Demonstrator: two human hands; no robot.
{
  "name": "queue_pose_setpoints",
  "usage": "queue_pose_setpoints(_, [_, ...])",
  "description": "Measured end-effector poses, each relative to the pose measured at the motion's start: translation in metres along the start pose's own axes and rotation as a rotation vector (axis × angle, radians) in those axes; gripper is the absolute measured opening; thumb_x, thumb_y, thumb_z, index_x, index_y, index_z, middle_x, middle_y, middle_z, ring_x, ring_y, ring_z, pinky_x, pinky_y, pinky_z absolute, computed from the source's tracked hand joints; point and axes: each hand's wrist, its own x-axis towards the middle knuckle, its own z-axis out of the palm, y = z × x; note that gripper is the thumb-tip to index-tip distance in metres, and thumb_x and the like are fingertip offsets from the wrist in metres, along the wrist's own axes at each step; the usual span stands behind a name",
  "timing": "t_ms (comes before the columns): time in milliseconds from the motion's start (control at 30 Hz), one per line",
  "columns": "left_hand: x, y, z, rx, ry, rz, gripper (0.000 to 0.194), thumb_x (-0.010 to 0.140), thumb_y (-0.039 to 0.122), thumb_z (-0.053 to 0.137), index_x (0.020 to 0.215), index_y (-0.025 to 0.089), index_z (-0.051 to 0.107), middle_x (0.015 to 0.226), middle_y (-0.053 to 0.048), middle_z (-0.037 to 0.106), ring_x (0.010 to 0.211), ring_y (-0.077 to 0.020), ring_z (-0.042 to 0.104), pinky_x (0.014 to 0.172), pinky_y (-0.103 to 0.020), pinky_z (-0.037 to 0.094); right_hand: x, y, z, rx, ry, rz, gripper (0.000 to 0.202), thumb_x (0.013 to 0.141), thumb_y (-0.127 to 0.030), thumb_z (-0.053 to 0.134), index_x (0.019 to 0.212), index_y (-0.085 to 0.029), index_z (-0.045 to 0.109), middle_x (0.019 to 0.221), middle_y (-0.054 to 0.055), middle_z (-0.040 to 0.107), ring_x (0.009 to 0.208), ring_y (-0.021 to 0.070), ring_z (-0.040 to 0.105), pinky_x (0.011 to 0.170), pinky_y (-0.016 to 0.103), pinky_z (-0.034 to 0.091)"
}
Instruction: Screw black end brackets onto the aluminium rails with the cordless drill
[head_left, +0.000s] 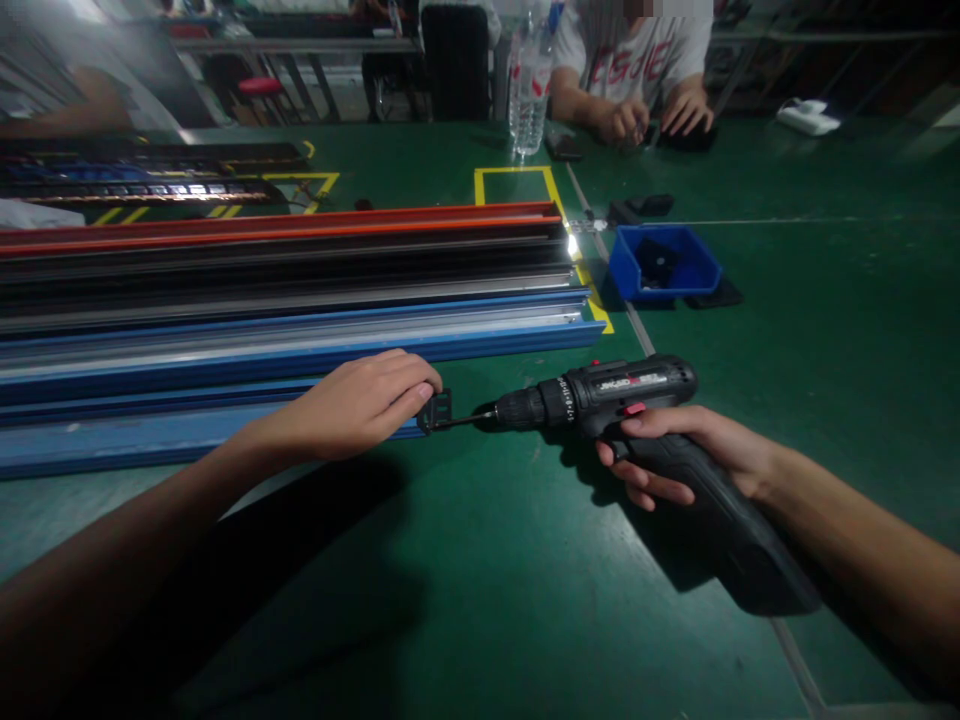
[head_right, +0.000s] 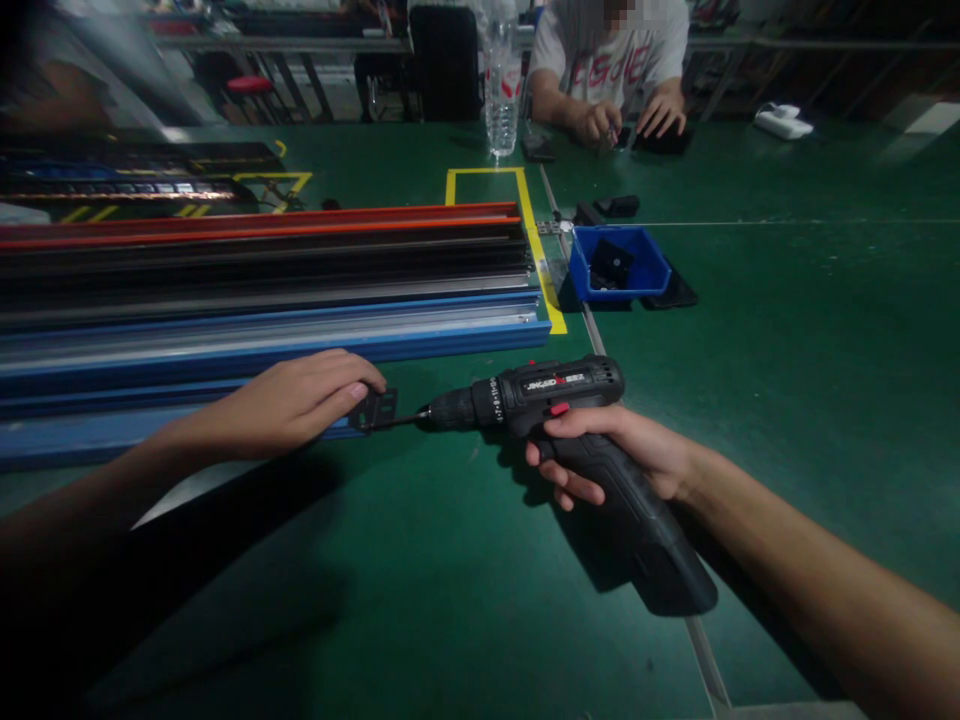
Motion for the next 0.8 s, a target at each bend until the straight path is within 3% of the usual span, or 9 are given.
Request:
queue_pose_setpoints(433, [-0.0005, 0.0005, -0.0005, 0.012, 0.001, -0.003, 0.049, 0.113, 0.045, 0.03, 0.121, 0.02, 0.071, 0.122, -0.008, 0.075, 0.114, -0.0259, 0.066, 0.101, -0.041, 0.049, -0.0003, -0.0005, 0.0005, -0.007, 0.02, 0.007, 0.032, 0.103, -0.037, 0.067, 0.108, -0.007, 0.076, 0.079, 0.003, 0.073, 0.048, 0.007, 0.058, 0.073, 0.028, 0.062])
queue_pose_setpoints(800, [-0.0001, -0.001, -0.0011, 0.006, -0.01, -0.007, 0.048, 0.113, 0.044, 0.031, 0.121, 0.02, 0.072, 0.122, -0.008, 0.074, 0.114, -0.0266, 0.066, 0.101, -0.04, 0.048, 0.0004, -0.0025, -0.001, 0.048, -0.011, 0.03, 0.033, 0.104, -0.036, 0.065, 0.111, -0.006, 0.077, 0.084, 0.006, 0.075, 0.053, 0.0078, 0.065, 0.077, 0.027, 0.063])
